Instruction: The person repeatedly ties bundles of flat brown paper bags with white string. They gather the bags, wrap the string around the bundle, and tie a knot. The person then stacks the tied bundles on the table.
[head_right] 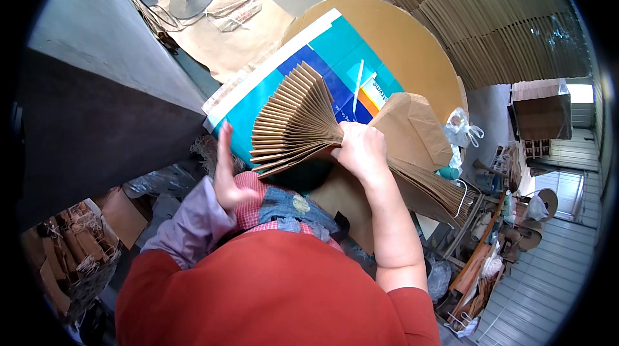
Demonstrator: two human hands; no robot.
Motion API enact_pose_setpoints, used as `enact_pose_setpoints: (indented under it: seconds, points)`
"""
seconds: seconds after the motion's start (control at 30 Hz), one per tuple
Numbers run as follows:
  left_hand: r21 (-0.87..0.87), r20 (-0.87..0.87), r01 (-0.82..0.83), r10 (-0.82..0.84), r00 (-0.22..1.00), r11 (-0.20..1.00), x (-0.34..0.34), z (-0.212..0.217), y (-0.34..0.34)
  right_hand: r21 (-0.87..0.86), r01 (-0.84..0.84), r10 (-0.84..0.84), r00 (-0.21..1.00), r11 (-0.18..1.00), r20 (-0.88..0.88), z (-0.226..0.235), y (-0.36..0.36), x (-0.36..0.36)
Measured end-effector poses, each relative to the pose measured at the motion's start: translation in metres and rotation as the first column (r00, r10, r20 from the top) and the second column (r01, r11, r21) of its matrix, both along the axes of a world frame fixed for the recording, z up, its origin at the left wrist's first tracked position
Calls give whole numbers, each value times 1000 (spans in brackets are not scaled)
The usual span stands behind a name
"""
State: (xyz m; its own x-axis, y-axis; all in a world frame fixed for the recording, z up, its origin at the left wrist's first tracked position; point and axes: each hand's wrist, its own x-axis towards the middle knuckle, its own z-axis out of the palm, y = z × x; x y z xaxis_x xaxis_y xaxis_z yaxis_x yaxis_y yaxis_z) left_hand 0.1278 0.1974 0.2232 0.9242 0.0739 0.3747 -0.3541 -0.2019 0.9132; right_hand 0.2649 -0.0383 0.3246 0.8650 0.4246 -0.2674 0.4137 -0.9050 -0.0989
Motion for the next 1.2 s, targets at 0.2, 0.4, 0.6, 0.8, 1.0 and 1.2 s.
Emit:
enact_pose_setpoints:
  seconds: [0.2, 0.4, 0.6, 0.8, 1.0, 1.2]
  points:
    - [-212, -320, -68, -3, 947, 975, 16, -58, -33, -3, -25, 25, 999, 1000, -28, -3, -1, 0]
    - [-145, -256, 91, -126, 958, 985, 37, -94, -18, 11, -16, 17, 995, 1000, -97, 5, 7, -2]
    - [455, -244, 2, 122, 962, 890, 6, -30, -4, 38, -6, 7, 1000, 999, -23, -4, 0, -3]
    - [416, 194, -249, 182, 964, 874, -28, 47, -9, 56, -24, 23, 1000, 998, 10, -6, 2, -4]
    - [368, 114, -193, 161, 980, 910, -17, 46, -21, 69, -12, 11, 1000, 998, 17, -2, 4, -7]
    - [208, -82, -165, 185, 979, 964, -17, 48, -25, 46, 30, -30, 999, 998, -10, -2, 3, -7]
